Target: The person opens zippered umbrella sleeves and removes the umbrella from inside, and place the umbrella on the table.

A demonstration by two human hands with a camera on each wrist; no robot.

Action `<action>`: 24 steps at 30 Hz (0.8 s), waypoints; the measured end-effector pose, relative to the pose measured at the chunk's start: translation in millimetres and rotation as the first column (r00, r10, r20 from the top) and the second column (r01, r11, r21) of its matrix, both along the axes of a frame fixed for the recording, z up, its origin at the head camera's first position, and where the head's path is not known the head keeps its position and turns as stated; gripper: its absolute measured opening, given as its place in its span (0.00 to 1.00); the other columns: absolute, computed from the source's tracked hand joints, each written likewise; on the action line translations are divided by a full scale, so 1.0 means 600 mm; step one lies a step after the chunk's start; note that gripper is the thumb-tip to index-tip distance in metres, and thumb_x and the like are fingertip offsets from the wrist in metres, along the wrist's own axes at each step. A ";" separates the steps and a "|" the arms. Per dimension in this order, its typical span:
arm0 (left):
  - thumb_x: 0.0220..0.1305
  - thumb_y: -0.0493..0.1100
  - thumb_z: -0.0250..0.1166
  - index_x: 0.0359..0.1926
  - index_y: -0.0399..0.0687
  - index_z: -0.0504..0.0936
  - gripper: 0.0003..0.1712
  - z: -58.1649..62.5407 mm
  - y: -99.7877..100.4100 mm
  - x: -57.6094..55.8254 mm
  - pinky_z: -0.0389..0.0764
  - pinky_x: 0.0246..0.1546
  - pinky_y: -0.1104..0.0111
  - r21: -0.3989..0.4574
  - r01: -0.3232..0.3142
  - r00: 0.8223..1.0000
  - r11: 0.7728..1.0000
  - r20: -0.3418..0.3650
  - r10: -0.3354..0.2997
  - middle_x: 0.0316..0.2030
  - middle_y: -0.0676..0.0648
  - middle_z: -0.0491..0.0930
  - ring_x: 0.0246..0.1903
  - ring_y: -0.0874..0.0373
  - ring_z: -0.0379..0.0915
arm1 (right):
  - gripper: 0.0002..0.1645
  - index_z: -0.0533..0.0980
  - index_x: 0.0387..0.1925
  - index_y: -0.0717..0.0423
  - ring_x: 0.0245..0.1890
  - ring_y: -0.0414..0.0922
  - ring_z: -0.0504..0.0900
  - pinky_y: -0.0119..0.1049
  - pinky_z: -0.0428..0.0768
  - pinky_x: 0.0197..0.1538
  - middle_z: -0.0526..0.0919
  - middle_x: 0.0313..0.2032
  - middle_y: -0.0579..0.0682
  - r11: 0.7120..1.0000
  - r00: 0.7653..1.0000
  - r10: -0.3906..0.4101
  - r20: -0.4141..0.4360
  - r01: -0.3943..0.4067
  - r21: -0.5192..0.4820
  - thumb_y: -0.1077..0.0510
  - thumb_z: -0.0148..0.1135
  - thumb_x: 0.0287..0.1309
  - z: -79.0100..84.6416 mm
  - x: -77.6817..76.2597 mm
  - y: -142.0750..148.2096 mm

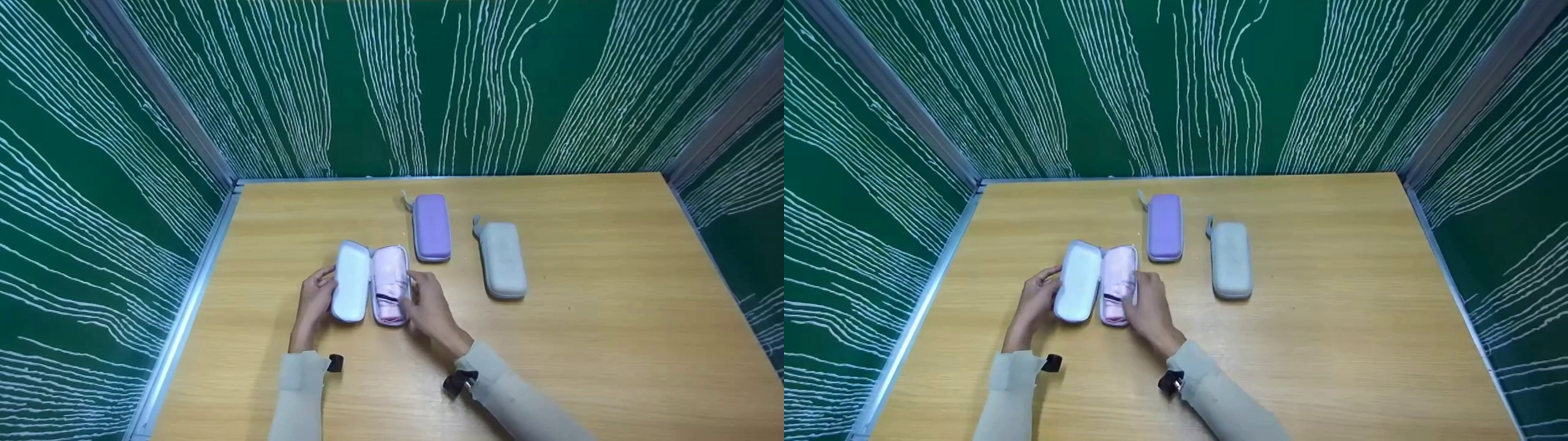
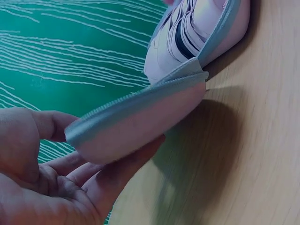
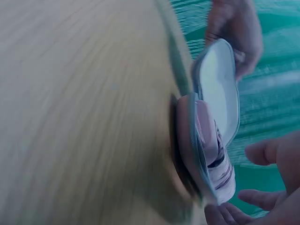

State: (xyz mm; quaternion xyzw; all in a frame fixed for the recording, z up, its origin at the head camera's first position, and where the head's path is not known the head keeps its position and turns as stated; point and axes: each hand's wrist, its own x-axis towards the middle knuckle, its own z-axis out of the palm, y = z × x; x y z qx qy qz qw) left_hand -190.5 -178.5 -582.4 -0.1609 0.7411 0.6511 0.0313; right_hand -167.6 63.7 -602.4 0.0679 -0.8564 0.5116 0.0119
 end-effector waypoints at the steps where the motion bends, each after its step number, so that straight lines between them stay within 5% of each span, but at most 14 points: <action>1: 0.73 0.31 0.55 0.68 0.30 0.76 0.25 -0.001 -0.001 0.000 0.83 0.45 0.67 0.000 0.004 1.000 1.000 0.001 -0.004 0.54 0.31 0.85 0.48 0.48 0.84 | 0.34 0.71 0.69 0.71 0.62 0.61 0.76 0.55 0.76 0.68 0.75 0.60 0.68 0.998 0.999 0.017 -0.037 -0.015 0.061 0.67 0.67 0.63 0.002 0.001 -0.003; 4: 0.73 0.30 0.53 0.70 0.28 0.73 0.27 0.001 -0.003 0.000 0.83 0.51 0.62 0.003 0.024 1.000 1.000 0.002 -0.024 0.57 0.28 0.83 0.54 0.42 0.83 | 0.39 0.70 0.72 0.68 0.63 0.62 0.74 0.54 0.76 0.68 0.73 0.64 0.67 0.976 0.991 0.073 -0.113 -0.047 0.213 0.63 0.71 0.62 0.006 0.005 -0.017; 11: 0.75 0.31 0.51 0.71 0.29 0.72 0.27 -0.002 -0.003 -0.002 0.82 0.47 0.65 -0.004 0.032 0.999 0.999 -0.008 -0.032 0.56 0.28 0.83 0.52 0.44 0.83 | 0.41 0.69 0.75 0.62 0.68 0.65 0.72 0.56 0.74 0.70 0.68 0.71 0.71 0.871 0.989 0.124 -0.082 -0.069 0.486 0.53 0.71 0.66 0.020 0.003 -0.058; 17: 0.74 0.31 0.51 0.71 0.30 0.72 0.27 -0.006 -0.004 -0.010 0.81 0.44 0.67 -0.012 0.030 1.000 0.999 -0.009 -0.030 0.54 0.29 0.84 0.49 0.47 0.83 | 0.35 0.72 0.71 0.64 0.66 0.65 0.72 0.53 0.82 0.61 0.65 0.71 0.74 0.791 0.992 0.096 -0.083 -0.026 0.611 0.53 0.68 0.68 0.016 -0.002 -0.083; 24: 0.74 0.28 0.50 0.72 0.29 0.71 0.27 -0.008 -0.005 -0.015 0.82 0.56 0.58 0.003 0.041 0.999 0.999 -0.015 -0.040 0.64 0.26 0.78 0.61 0.37 0.79 | 0.30 0.75 0.60 0.66 0.55 0.63 0.77 0.46 0.88 0.42 0.72 0.63 0.74 0.726 0.971 0.063 -0.229 0.113 0.679 0.54 0.71 0.63 0.000 -0.010 -0.103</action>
